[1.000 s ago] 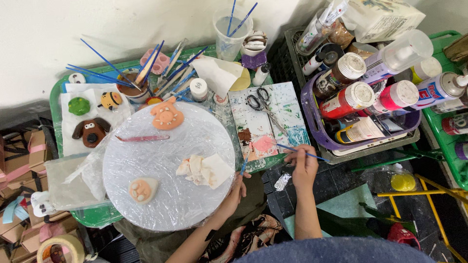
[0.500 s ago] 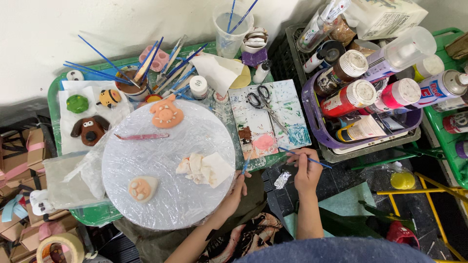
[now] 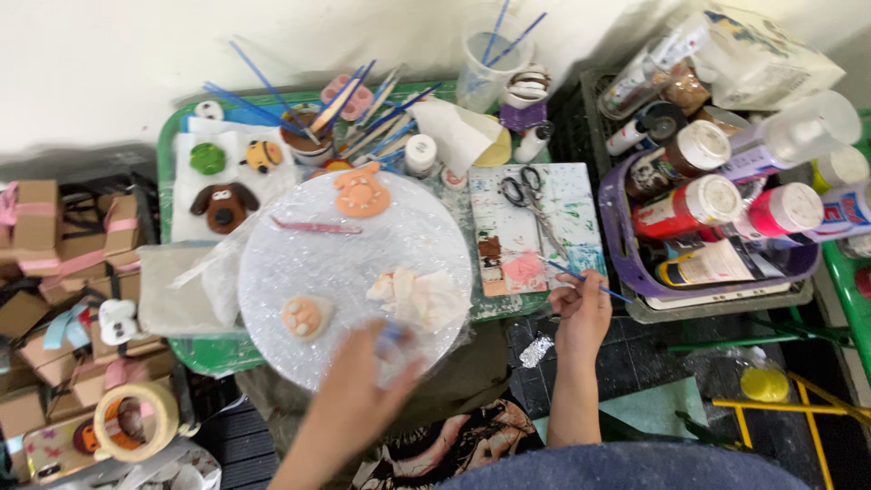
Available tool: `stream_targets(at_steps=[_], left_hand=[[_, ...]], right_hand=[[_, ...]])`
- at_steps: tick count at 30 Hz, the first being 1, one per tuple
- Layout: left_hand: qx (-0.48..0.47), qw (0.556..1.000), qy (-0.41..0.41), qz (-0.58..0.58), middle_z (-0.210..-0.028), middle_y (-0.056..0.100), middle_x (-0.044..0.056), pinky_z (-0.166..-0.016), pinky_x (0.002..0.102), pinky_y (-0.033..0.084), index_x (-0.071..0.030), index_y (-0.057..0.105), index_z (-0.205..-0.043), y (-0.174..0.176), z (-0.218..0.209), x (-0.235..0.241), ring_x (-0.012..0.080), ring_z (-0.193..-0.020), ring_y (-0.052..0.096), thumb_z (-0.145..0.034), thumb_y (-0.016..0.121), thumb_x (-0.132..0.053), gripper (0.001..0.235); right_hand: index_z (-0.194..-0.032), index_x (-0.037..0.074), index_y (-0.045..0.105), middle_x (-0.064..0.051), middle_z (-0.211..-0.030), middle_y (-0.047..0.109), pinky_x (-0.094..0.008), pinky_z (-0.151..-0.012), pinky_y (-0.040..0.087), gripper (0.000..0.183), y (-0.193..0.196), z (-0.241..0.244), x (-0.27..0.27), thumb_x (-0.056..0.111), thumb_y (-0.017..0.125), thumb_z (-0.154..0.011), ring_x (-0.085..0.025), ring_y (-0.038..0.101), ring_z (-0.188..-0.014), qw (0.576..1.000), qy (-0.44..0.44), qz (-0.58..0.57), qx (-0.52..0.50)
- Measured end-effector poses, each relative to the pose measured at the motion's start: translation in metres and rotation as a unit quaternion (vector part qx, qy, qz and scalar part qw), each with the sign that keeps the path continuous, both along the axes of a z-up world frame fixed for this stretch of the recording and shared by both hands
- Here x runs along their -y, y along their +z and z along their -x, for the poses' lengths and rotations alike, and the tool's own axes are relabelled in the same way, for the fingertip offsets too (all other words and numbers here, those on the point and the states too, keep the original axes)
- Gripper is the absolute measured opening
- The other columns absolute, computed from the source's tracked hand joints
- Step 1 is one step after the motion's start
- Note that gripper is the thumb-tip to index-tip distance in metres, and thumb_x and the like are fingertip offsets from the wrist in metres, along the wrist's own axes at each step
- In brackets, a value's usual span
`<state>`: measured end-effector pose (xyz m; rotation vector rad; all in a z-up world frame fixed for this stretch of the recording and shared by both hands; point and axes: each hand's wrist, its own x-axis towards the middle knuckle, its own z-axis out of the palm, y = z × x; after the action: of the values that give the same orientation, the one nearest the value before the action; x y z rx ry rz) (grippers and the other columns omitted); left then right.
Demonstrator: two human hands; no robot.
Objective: The person uses a brush to apply paint to small figurines and components on a rotating stand, and handles containers of paint by hand.
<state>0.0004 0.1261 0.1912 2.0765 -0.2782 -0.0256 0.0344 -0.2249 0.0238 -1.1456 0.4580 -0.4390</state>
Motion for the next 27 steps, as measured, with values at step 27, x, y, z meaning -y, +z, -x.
stream_targets(at_steps=[27], left_hand=[[0.108, 0.956, 0.271, 0.029, -0.119, 0.071, 0.013, -0.081, 0.032, 0.055, 0.003, 0.056, -0.115, -0.049, 0.001, -0.057, 0.0208, -0.096, 0.070, -0.073, 0.093, -0.018, 0.060]], right_hand=[[-0.114, 0.005, 0.049, -0.021, -0.109, 0.068, -0.028, -0.061, 0.047, 0.013, 0.074, 0.018, -0.161, 0.017, 0.044, -0.113, -0.020, 0.068, -0.072, 0.954, 0.259, 0.032, 0.150]])
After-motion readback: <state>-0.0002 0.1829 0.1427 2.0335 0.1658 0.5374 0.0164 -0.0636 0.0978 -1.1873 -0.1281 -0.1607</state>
